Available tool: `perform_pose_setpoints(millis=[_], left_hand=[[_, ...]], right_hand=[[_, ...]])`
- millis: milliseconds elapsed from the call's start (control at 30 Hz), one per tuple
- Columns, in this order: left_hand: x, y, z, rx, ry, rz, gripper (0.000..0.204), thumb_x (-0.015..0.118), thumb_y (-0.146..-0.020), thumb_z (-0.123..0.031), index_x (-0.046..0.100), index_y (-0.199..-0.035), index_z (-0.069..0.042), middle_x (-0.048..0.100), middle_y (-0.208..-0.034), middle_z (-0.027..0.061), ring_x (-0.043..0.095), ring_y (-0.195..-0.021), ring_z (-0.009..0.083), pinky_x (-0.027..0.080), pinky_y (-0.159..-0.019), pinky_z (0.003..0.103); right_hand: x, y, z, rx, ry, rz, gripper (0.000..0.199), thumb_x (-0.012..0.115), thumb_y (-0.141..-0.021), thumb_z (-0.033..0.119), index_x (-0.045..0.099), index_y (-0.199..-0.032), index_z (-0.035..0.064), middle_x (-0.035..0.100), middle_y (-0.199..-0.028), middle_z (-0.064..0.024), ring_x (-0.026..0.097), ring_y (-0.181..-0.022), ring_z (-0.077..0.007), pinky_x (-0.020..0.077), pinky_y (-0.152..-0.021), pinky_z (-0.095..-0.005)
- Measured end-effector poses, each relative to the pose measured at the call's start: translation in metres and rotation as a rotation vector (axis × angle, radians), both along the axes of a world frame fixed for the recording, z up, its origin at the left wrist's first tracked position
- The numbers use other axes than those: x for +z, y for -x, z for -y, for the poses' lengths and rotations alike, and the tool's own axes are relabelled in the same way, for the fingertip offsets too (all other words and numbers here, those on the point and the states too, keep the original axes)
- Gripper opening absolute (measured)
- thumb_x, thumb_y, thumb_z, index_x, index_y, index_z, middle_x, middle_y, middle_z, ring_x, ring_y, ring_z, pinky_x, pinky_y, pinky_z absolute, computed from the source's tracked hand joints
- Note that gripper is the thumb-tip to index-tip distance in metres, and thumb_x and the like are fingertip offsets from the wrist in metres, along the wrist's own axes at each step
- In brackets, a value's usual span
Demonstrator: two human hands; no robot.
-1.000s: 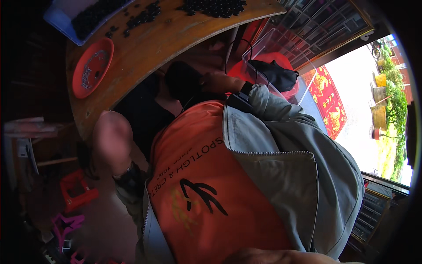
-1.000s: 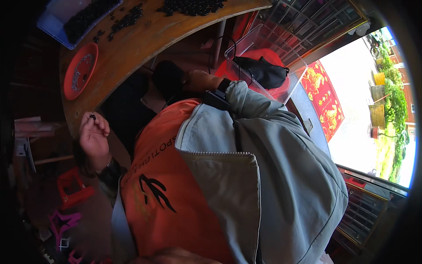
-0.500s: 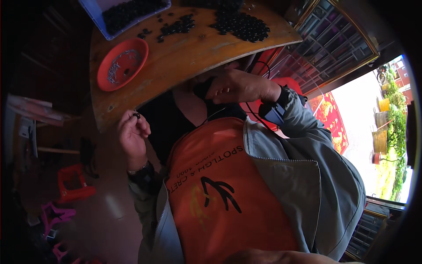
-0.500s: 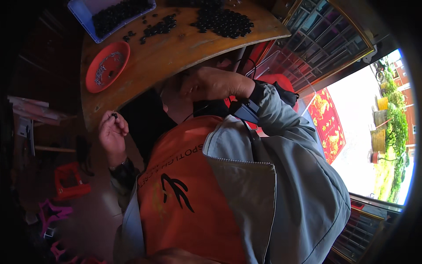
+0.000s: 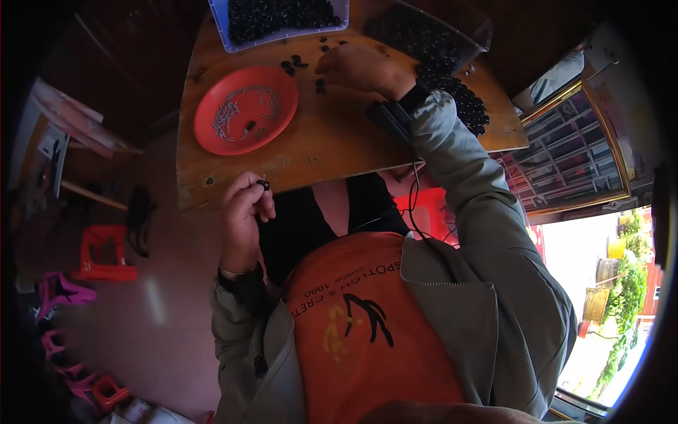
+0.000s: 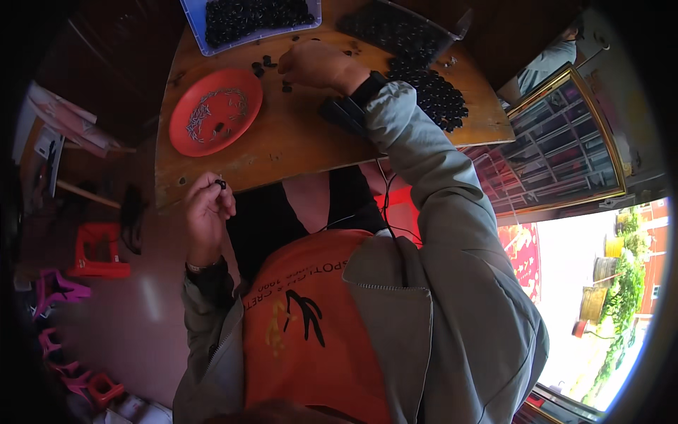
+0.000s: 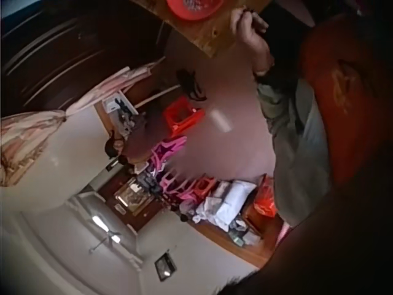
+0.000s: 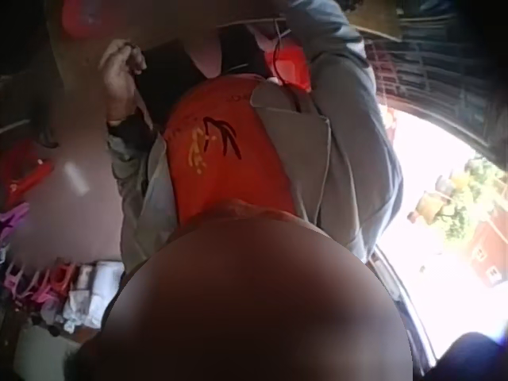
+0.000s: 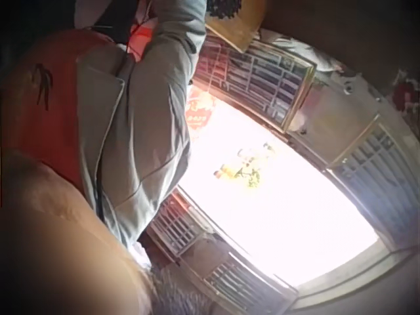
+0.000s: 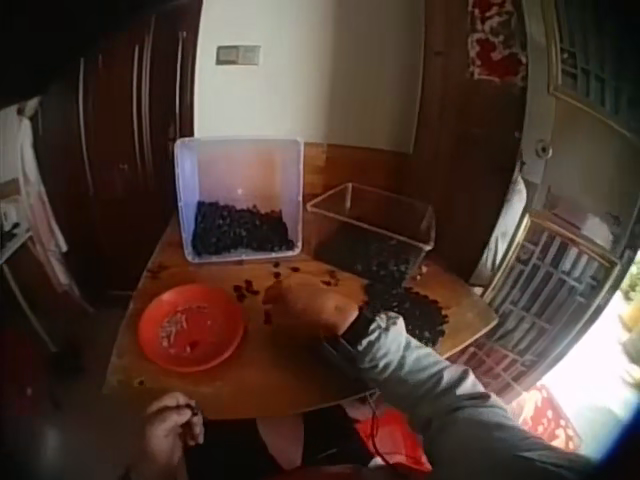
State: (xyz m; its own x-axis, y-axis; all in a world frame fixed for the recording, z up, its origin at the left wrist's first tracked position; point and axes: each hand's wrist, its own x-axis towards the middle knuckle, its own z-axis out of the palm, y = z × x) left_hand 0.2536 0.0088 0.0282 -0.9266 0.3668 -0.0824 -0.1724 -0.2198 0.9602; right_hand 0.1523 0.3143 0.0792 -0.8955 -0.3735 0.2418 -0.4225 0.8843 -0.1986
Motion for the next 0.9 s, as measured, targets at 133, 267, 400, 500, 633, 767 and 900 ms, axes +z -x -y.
perform_pose_setpoints(millis=[133,267,400,500,633,767,900], left_hand=[[0.002,0.015,-0.019,-0.112,0.026,-0.042,0.017,0.045,-0.088,-0.019,0.050,-0.076,-0.008,0.051,-0.064,0.0006,0.048,-0.055,0.0083,0.033,-0.051,0.021],[0.009,0.027,-0.041,-0.159,0.089,-0.022,0.018,0.046,-0.088,-0.018,0.051,-0.076,-0.007,0.052,-0.063,0.0005,0.048,-0.054,0.0073,0.034,-0.049,0.020],[0.012,0.038,-0.064,-0.203,0.073,-0.076,0.017,0.046,-0.088,-0.017,0.050,-0.075,-0.006,0.053,-0.063,0.0009,0.048,-0.054,0.0069,0.034,-0.049,0.020],[0.010,0.042,-0.078,-0.236,0.060,-0.065,0.017,0.046,-0.088,-0.017,0.050,-0.075,-0.006,0.053,-0.063,0.0012,0.049,-0.054,0.0069,0.035,-0.049,0.020],[0.002,0.040,-0.087,-0.237,0.060,-0.027,0.016,0.045,-0.087,-0.017,0.049,-0.078,-0.005,0.051,-0.064,0.0027,0.049,-0.055,0.0096,0.035,-0.050,0.021],[0.007,0.038,-0.094,-0.165,0.024,-0.028,0.015,0.043,-0.087,-0.016,0.047,-0.081,-0.004,0.050,-0.066,0.0052,0.050,-0.056,0.0134,0.035,-0.050,0.022],[0.016,0.045,-0.095,-0.092,-0.086,-0.097,0.015,0.044,-0.090,-0.016,0.050,-0.084,-0.003,0.053,-0.067,0.0043,0.051,-0.056,0.0110,0.036,-0.050,0.021]], right_hand=[[-0.022,0.027,-0.001,-0.070,-0.045,0.021,0.022,0.060,-0.078,0.019,0.070,-0.097,0.0117,0.068,-0.092,-0.0107,0.064,-0.089,-0.0317,0.0500,-0.078,-0.0412],[-0.036,0.039,-0.006,0.040,-0.099,0.038,0.019,0.062,-0.075,0.018,0.068,-0.089,0.0081,0.066,-0.088,-0.0132,0.063,-0.085,-0.0334,0.0493,-0.074,-0.0422],[-0.041,0.034,-0.007,0.035,0.007,-0.044,0.018,0.062,-0.075,0.018,0.064,-0.088,0.0055,0.064,-0.085,-0.0148,0.061,-0.083,-0.0346,0.0484,-0.072,-0.0433],[-0.034,0.030,-0.004,-0.029,0.097,0.097,0.020,0.062,-0.074,0.018,0.062,-0.090,0.0047,0.063,-0.086,-0.0168,0.061,-0.084,-0.0362,0.0483,-0.072,-0.0431],[-0.035,0.031,-0.006,0.045,0.187,0.066,0.024,0.064,-0.077,0.016,0.063,-0.098,0.0046,0.065,-0.086,-0.0127,0.063,-0.081,-0.0302,0.0495,-0.072,-0.0395],[-0.025,0.020,-0.003,0.250,0.944,0.318,0.026,0.063,-0.084,0.008,0.064,-0.110,0.0045,0.066,-0.087,-0.0037,0.062,-0.079,-0.0134,0.0509,-0.073,-0.0287],[-0.013,0.006,0.013,0.413,1.269,0.564,0.024,0.060,-0.090,0.005,0.063,-0.114,0.0042,0.063,-0.086,-0.0001,0.059,-0.079,-0.0076,0.0503,-0.073,-0.0239]])
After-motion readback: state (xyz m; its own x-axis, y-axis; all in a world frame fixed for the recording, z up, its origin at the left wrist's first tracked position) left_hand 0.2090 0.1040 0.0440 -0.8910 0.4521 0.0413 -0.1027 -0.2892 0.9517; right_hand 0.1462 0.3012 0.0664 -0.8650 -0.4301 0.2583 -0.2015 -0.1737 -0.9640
